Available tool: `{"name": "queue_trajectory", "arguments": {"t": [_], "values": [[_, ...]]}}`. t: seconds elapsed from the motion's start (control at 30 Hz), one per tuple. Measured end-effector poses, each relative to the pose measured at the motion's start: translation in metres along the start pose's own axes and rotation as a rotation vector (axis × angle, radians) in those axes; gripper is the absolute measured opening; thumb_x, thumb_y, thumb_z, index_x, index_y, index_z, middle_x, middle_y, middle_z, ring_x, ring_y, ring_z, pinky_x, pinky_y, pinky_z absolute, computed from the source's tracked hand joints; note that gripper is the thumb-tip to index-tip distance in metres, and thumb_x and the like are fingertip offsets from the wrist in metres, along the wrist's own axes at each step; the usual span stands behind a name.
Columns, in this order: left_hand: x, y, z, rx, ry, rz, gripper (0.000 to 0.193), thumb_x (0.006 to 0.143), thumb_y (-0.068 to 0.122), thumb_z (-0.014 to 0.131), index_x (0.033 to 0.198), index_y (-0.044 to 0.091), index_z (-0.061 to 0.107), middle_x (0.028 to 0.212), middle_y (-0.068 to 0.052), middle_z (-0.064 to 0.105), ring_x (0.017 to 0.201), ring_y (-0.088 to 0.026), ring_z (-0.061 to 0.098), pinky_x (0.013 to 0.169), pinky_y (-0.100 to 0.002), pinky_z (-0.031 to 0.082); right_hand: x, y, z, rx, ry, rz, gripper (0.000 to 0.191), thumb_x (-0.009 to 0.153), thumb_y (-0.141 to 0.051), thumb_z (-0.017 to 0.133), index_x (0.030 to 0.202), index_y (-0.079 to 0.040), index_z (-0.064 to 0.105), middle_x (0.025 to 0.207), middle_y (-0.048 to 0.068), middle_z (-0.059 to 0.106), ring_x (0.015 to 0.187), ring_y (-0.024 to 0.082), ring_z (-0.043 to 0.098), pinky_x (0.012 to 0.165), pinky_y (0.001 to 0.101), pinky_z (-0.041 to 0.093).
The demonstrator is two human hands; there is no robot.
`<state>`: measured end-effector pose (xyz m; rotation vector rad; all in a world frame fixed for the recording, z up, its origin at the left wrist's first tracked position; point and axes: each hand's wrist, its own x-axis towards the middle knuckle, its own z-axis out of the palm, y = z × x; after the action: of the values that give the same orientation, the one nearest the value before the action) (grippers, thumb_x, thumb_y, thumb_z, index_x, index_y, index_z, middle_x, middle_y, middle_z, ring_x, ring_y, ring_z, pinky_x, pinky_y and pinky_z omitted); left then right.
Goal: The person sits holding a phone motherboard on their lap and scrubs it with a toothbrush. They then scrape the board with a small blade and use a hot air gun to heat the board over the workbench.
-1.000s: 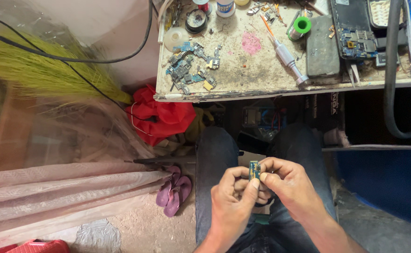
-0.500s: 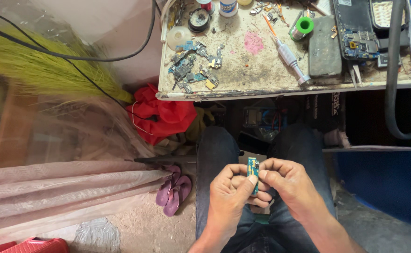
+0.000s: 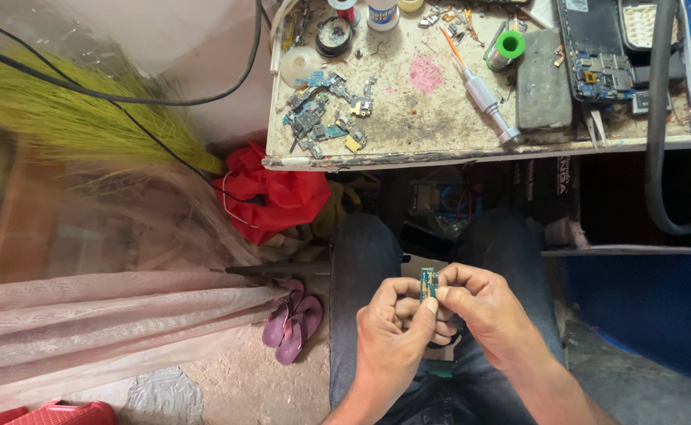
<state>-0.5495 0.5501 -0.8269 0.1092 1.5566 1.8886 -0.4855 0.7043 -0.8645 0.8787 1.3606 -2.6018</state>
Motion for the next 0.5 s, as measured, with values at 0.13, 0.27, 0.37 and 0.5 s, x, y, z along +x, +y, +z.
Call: {"name": "queue_trajectory", "arguments": {"t": [0.13, 0.27, 0.37, 0.5], "values": [[-0.0013, 0.0037, 0.0014, 0.182, -0.007, 0.081, 0.016, 0.097, 0.005, 0.065, 0.111, -0.002, 0.06, 0.084, -0.008, 0.078, 0.072, -0.008, 0.076, 0.065, -0.023, 0.064, 0.0004, 0.0026, -0.0014, 0.026, -0.027, -0.056, 0.009, 0.091, -0.007, 0.066, 0.091, 0.002, 0.066, 0.077, 0.002, 0.065, 0.066, 0.008, 0.055, 0.058, 0.026, 0.045], [-0.0046, 0.0046, 0.0065, 0.306, 0.018, 0.24, 0.016, 0.099, 0.005, 0.066, 0.112, -0.001, 0.06, 0.084, -0.008, 0.077, 0.075, -0.009, 0.077, 0.066, -0.023, 0.063, 0.0003, 0.0045, -0.0028, -0.032, 0.032, -0.074, 0.009, 0.09, -0.007, 0.066, 0.091, 0.002, 0.067, 0.078, 0.002, 0.065, 0.068, 0.008, 0.056, 0.06, 0.026, 0.046], [-0.0069, 0.0046, 0.0053, 0.361, 0.026, 0.265, 0.018, 0.099, 0.006, 0.066, 0.114, -0.002, 0.06, 0.083, -0.007, 0.076, 0.071, -0.009, 0.075, 0.062, -0.023, 0.061, -0.0008, 0.0056, -0.0028, -0.047, 0.036, -0.082, 0.011, 0.09, -0.007, 0.068, 0.093, 0.003, 0.07, 0.079, 0.002, 0.067, 0.07, 0.008, 0.057, 0.062, 0.0255, 0.047], [-0.0019, 0.0053, -0.0013, 0.075, 0.011, 0.005, 0.017, 0.097, 0.006, 0.065, 0.111, -0.004, 0.06, 0.084, -0.008, 0.078, 0.071, -0.01, 0.075, 0.064, -0.024, 0.065, -0.0026, 0.0052, -0.0028, 0.008, 0.018, -0.041, 0.015, 0.09, -0.009, 0.07, 0.098, 0.004, 0.072, 0.08, 0.005, 0.07, 0.068, 0.01, 0.059, 0.061, 0.0261, 0.049]]}}
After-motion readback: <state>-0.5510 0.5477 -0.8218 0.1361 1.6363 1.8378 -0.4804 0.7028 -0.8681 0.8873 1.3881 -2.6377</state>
